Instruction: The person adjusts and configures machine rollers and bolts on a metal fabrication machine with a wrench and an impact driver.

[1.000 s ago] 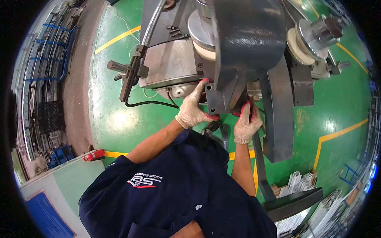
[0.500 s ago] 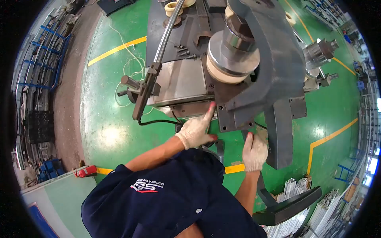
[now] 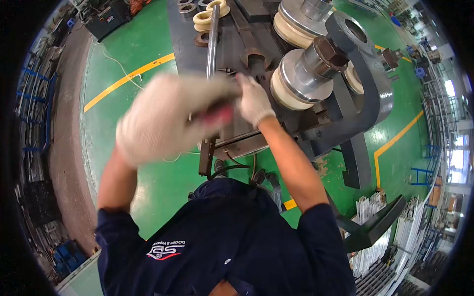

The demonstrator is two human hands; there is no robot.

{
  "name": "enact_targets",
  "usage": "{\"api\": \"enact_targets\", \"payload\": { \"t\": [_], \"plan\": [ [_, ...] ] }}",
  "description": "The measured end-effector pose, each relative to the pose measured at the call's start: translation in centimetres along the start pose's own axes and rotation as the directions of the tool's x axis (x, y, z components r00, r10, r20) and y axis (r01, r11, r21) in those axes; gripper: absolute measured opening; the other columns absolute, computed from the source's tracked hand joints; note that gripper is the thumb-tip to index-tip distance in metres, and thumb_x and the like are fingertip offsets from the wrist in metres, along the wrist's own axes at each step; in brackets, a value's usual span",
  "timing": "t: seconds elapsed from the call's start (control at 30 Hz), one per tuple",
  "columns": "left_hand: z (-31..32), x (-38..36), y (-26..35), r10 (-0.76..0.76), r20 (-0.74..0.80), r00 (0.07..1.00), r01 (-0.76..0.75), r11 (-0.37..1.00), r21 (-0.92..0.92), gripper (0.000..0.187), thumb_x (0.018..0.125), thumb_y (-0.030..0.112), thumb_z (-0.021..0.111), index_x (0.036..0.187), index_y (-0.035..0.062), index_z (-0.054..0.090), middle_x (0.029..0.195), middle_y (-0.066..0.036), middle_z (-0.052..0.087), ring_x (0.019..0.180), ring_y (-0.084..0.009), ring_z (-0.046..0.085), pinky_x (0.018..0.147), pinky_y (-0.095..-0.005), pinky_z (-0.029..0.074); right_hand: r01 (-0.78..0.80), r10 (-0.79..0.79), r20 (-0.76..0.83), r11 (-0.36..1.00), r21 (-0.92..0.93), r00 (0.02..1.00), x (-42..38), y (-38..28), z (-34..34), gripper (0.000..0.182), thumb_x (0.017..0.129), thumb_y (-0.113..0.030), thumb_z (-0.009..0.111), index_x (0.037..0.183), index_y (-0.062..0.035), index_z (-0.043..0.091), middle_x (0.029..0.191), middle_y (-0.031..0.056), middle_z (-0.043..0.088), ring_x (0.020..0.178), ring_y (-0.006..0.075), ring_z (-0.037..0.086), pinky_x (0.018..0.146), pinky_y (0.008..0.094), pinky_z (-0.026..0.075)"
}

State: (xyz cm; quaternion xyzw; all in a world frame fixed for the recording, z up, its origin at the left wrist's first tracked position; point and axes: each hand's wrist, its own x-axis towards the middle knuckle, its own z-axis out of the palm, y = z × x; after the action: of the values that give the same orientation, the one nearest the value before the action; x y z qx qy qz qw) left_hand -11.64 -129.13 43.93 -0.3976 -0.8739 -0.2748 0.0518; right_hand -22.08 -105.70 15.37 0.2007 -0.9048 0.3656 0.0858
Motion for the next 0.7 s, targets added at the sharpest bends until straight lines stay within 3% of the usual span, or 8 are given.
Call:
{"api": "enact_targets", "payload": {
  "t": [0.1,0.13,0.23,0.37,0.47,0.57,0.63,0.7],
  "plan": [
    [1.2,5.7,-7.9,0.04,0.027,0.999,-0.045,0.983,0.177,0.026,0.093,0.014,0.069,0.118,0.0064,0.076,0.103,-0.018,0.078,0.097,-0.0399,0.075,0.088,-0.0476,0.059,-0.13,0.178,0.116,0.932,-0.337,0.977,3.7,0.7,1.6,0.036,0.101,-0.01,0.055,0.135,0.0015,0.06,0.134,0.0319,0.065,0.119,0.0497,0.068,0.106,0.0547,0.056],
    [2.3,7.8,-10.2,-0.04,0.156,0.987,-0.004,0.963,0.269,0.028,0.093,0.014,0.068,0.119,0.0066,0.076,0.106,-0.018,0.078,0.102,-0.0394,0.075,0.093,-0.0464,0.059,-0.15,0.243,0.131,0.859,-0.49,0.961,4.8,-0.6,1.2,0.038,0.1,-0.006,0.054,0.138,0.0014,0.058,0.134,0.0328,0.064,0.117,0.0503,0.069,0.103,0.0551,0.057],
    [7.0,12.4,-15.8,-0.133,0.403,0.906,-0.031,0.926,0.376,0.033,0.09,0.014,0.075,0.122,0.0103,0.081,0.123,-0.018,0.079,0.118,-0.0388,0.075,0.102,-0.0518,0.059,-0.06,0.182,0.171,0.835,-0.547,0.968,4.1,-1.3,0.9,0.034,0.098,-0.004,0.057,0.132,0.0016,0.059,0.127,0.0319,0.065,0.11,0.0487,0.072,0.096,0.0544,0.061],
    [12.2,14.9,-18.8,-0.273,0.547,0.791,-0.117,0.811,0.573,0.038,0.085,0.014,0.074,0.121,0.0064,0.081,0.121,-0.018,0.08,0.119,-0.0391,0.075,0.111,-0.0616,0.05,0.018,0.128,0.188,0.781,-0.624,0.974,2.9,-0.5,1.1,0.024,0.094,-0.003,0.063,0.117,0.0014,0.062,0.122,0.027,0.067,0.104,0.0464,0.074,0.088,0.0536,0.063],
    [15.0,15.7,-21.0,-0.297,0.616,0.729,-0.2,0.769,0.607,0.041,0.081,0.015,0.081,0.12,0.0038,0.083,0.124,-0.019,0.08,0.123,-0.039,0.075,0.111,-0.0685,0.048,-0.11,0.155,0.04,0.84,-0.531,0.987,1.0,-4.2,-0.6,0.028,0.092,-0.007,0.068,0.118,0.0022,0.067,0.116,0.0259,0.07,0.101,0.0451,0.075,0.086,0.0501,0.064],
    [16.7,16.3,-21.8,-0.352,0.673,0.651,-0.262,0.727,0.634,0.052,0.075,0.016,0.09,0.125,0.0062,0.081,0.126,-0.018,0.08,0.122,-0.0369,0.076,0.108,-0.063,0.053,-0.26,0.247,-0.397,0.965,0.022,0.884,-1.0,-4.0,0.8,0.035,0.091,-0.013,0.068,0.122,0.0037,0.069,0.102,0.0246,0.073,0.093,0.0381,0.077,0.083,0.0468,0.064],
    [17.2,16.5,-22.3,-0.365,0.694,0.621,-0.275,0.727,0.629,0.054,0.073,0.016,0.092,0.125,0.0091,0.081,0.125,-0.017,0.08,0.121,-0.0355,0.076,0.103,-0.0556,0.058,-0.395,0.64,-0.129,0.607,0.689,0.758,-1.9,-2.2,1.3,0.033,0.093,-0.014,0.066,0.122,0.0007,0.07,0.09,0.0162,0.074,0.075,0.026,0.073,0.062,0.0415,0.06],
    [18.1,16.5,-22.9,-0.343,0.714,0.611,-0.314,0.723,0.616,0.054,0.072,0.017,0.092,0.125,0.0116,0.08,0.124,-0.015,0.08,0.12,-0.0344,0.076,0.097,-0.0497,0.062,-0.324,0.665,0.283,-0.065,0.944,0.691,-3.0,-2.5,0.3,0.028,0.094,-0.014,0.066,0.119,-0.0015,0.072,0.089,0.0113,0.073,0.068,0.0207,0.07,0.052,0.0372,0.056]
  ]
}}
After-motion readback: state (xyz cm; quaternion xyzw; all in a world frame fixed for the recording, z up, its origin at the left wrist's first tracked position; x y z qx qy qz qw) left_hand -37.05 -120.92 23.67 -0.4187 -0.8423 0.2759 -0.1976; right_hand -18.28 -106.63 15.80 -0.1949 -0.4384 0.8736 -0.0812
